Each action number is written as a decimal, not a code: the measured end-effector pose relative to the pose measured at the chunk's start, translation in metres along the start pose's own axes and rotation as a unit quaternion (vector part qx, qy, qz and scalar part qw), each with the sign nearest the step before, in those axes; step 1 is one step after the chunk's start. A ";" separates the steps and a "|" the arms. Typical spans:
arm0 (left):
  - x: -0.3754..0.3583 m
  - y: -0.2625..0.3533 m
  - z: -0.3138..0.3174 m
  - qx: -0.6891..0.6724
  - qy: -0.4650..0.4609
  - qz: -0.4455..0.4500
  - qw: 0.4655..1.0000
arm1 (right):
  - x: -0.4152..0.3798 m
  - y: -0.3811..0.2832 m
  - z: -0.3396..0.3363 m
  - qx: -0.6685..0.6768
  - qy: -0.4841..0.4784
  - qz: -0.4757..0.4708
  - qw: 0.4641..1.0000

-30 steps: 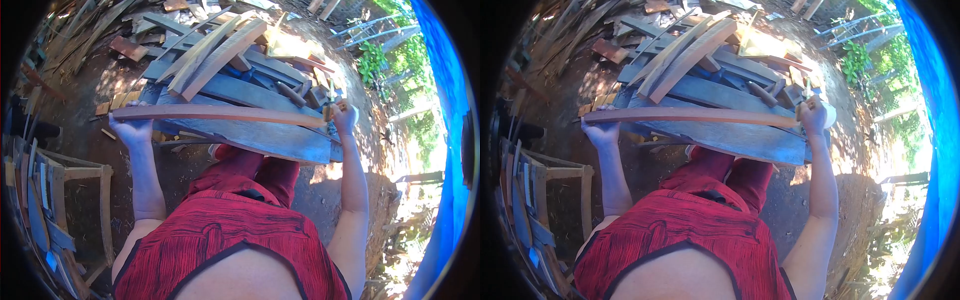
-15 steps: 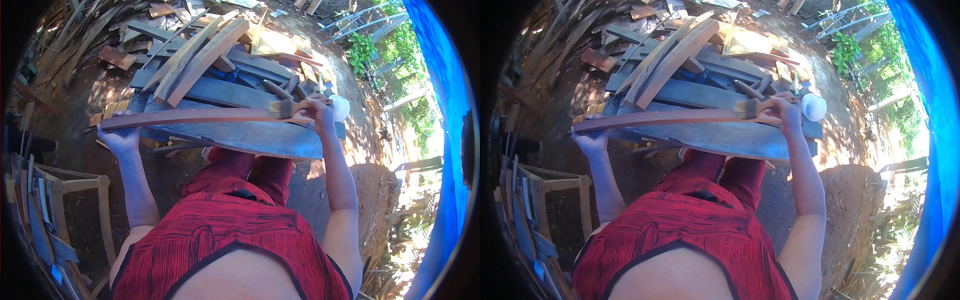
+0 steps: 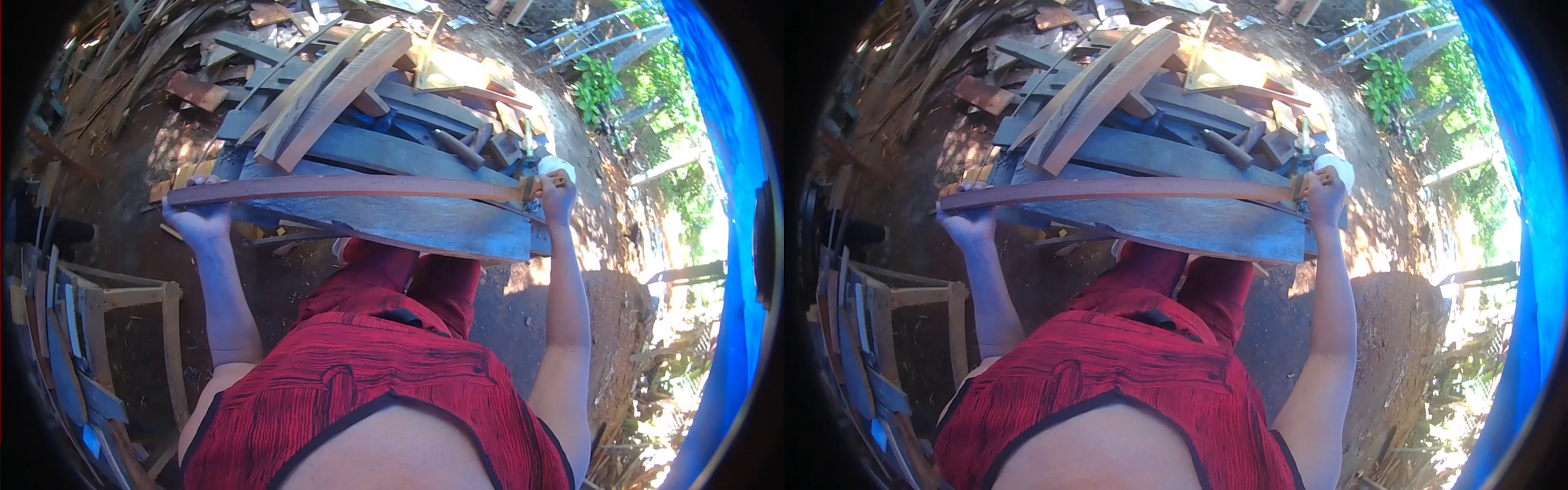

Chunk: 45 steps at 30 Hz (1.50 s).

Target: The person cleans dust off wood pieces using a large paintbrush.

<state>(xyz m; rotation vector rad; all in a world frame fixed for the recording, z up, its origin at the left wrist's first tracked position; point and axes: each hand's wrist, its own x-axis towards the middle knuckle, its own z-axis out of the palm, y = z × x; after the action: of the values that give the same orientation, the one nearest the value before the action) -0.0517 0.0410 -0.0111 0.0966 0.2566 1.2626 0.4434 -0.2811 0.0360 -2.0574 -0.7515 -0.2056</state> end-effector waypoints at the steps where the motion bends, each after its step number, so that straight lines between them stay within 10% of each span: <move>1: 0.002 0.000 -0.004 -0.001 -0.002 -0.006 1.000 | -0.009 -0.021 0.008 -0.016 -0.030 -0.024 0.999; 12: -0.007 -0.004 -0.003 -0.012 0.054 0.025 0.998 | -0.099 -0.224 0.117 0.217 -0.303 -0.134 0.918; 18: -0.013 0.000 -0.004 -0.007 -0.015 0.007 1.000 | -0.136 -0.316 0.167 0.430 -0.437 -0.052 0.788; 20: -0.013 -0.006 0.007 0.003 0.134 0.066 0.989 | -0.146 -0.335 0.183 0.494 -0.460 -0.036 0.736; 23: -0.023 -0.008 0.029 0.006 0.125 0.069 0.990 | -0.157 -0.351 0.189 0.535 -0.468 0.012 0.703; 25: -0.019 -0.007 0.016 0.003 0.116 0.062 0.991 | -0.155 -0.337 0.194 0.542 -0.458 0.028 0.704; 27: -0.004 0.005 -0.027 -0.047 -0.088 -0.021 0.995 | -0.146 -0.316 0.192 0.546 -0.443 0.044 0.709; 45: -0.011 -0.008 0.012 -0.002 0.020 0.024 1.000 | 0.002 0.036 -0.021 0.231 -0.004 0.197 0.953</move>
<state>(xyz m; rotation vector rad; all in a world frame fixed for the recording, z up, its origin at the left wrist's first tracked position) -0.0448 0.0295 0.0003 0.0740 0.2879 1.3136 0.4682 -0.3119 0.0237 -1.7105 -0.3348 0.1896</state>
